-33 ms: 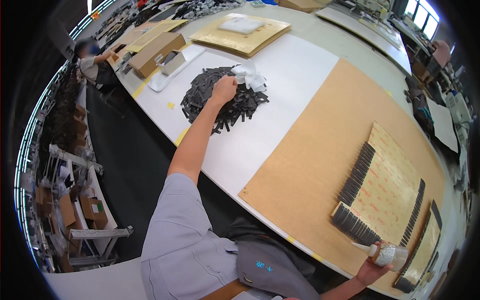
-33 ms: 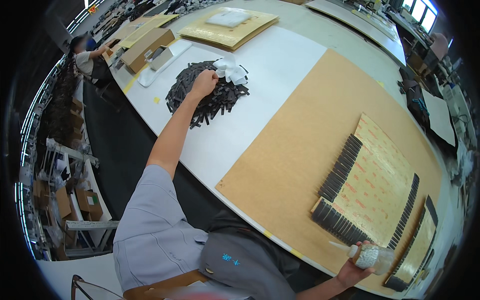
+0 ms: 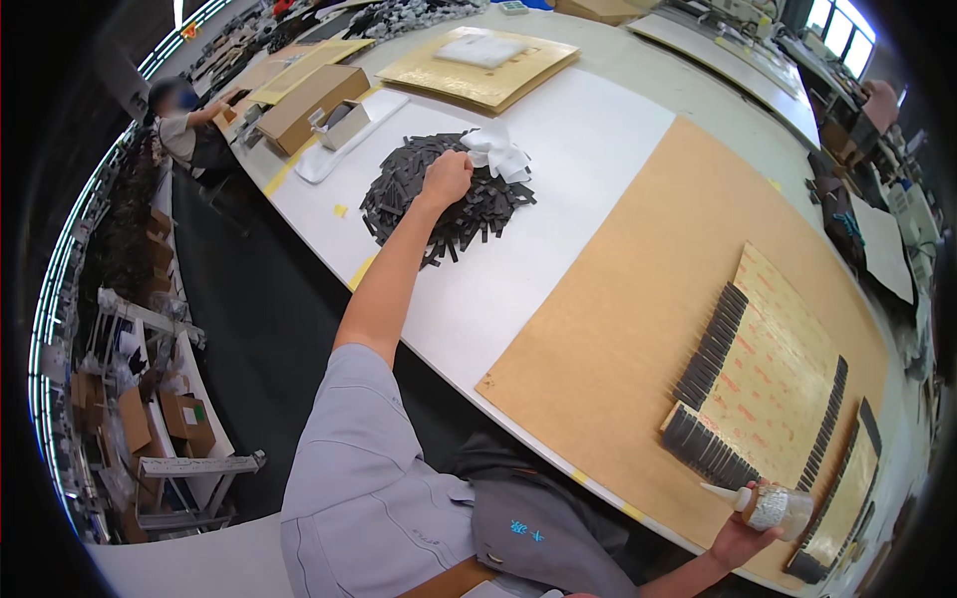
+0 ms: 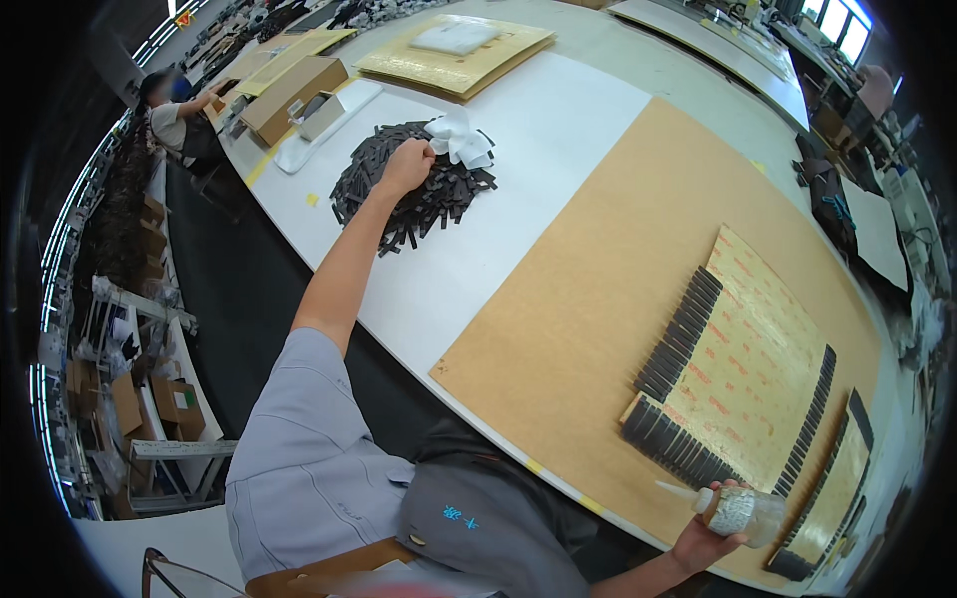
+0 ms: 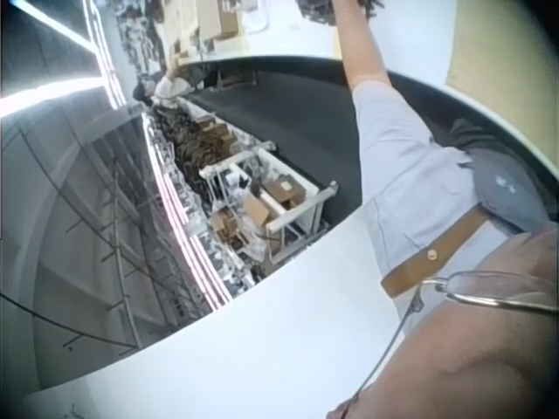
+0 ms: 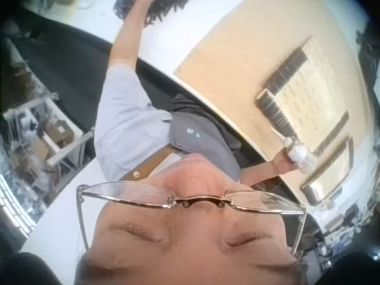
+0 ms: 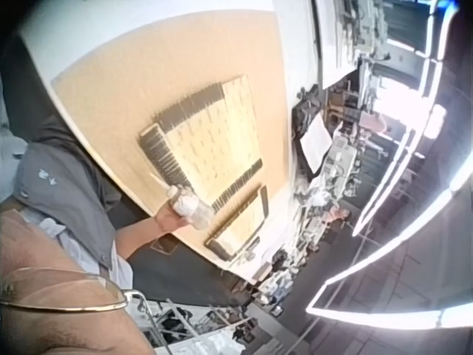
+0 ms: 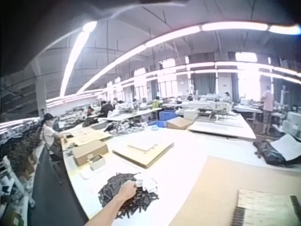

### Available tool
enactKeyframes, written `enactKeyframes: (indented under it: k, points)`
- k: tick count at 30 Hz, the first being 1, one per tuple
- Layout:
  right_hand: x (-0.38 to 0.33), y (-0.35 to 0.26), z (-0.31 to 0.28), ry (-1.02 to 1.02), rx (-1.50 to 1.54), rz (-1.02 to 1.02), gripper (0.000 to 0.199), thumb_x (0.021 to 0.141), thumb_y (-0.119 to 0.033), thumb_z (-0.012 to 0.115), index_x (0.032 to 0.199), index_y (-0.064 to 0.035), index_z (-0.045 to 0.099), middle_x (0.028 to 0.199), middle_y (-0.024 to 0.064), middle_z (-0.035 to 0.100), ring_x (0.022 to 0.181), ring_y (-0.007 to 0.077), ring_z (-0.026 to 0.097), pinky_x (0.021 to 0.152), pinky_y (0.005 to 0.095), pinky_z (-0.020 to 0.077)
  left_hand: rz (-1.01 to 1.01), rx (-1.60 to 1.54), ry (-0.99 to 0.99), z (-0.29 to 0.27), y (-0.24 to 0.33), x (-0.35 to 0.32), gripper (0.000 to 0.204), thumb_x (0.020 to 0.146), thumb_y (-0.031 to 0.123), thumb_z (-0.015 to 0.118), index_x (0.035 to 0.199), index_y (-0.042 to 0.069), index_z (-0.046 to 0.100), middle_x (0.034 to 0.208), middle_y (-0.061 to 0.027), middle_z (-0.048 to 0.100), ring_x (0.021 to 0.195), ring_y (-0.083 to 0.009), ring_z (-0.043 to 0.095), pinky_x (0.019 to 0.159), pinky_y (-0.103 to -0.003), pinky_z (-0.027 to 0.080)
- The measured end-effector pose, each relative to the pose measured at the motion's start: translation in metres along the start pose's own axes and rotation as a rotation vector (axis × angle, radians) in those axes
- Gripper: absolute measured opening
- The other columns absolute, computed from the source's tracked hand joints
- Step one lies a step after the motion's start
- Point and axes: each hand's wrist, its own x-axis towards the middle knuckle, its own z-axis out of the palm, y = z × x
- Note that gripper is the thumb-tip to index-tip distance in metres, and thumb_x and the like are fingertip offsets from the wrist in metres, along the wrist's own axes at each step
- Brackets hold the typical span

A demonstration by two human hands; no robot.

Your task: Applying glue and assembling small black components onto a board in a manufacturing setting.

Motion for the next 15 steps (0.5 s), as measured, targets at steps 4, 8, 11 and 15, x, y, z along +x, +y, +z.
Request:
enactKeyframes:
  k: [4, 8, 11, 15]
  points:
    - [-0.003, 0.0, -0.002, 0.062, -0.005, -0.03, 0.076, 0.081, -0.045, 0.061, 0.133, 0.0019, 0.03, 0.126, 0.0203, 0.043, 0.116, 0.0325, 0.044, 0.103, 0.039, 0.0353, 0.058, -0.042, 0.043, -0.003, 0.025, -0.007, 0.011, 0.078, 0.012, 0.054, 0.081, 0.004, 0.062, 0.088, -0.0159, 0.059, 0.086, -0.0337, 0.058, 0.077, -0.042, 0.046]
    - [-0.001, 0.0, 0.011, 0.116, -0.052, 0.021, 0.086, 0.075, -0.048, 0.067, 0.132, 0.0028, 0.028, 0.125, 0.0158, 0.043, 0.114, 0.0278, 0.045, 0.1, 0.0378, 0.0367, 0.295, -0.178, 0.003, -0.009, 0.082, -0.028, 0.011, 0.078, 0.011, 0.056, 0.084, 0.004, 0.061, 0.088, -0.0142, 0.059, 0.084, -0.0336, 0.058, 0.076, -0.04, 0.046]
    - [0.003, 0.004, 0.015, 0.15, -0.048, -0.004, 0.084, 0.075, -0.048, 0.067, 0.131, 0.0028, 0.03, 0.123, 0.0152, 0.044, 0.113, 0.0272, 0.045, 0.1, 0.0378, 0.0368, 0.327, 0.019, -0.095, 0.014, 0.096, -0.032, 0.012, 0.078, 0.011, 0.057, 0.085, 0.002, 0.061, 0.094, -0.015, 0.057, 0.09, -0.0323, 0.057, 0.077, -0.042, 0.045]
    - [-0.001, 0.001, 0.023, 0.113, -0.164, -0.029, 0.084, 0.073, -0.052, 0.067, 0.128, 0.0025, 0.032, 0.119, 0.0145, 0.045, 0.111, 0.0265, 0.046, 0.098, 0.0376, 0.0374, 0.353, 0.085, -0.164, 0.028, 0.105, -0.04, 0.016, 0.076, 0.011, 0.059, 0.09, 0.002, 0.06, 0.101, -0.0164, 0.054, 0.096, -0.0319, 0.054, 0.076, -0.046, 0.043]
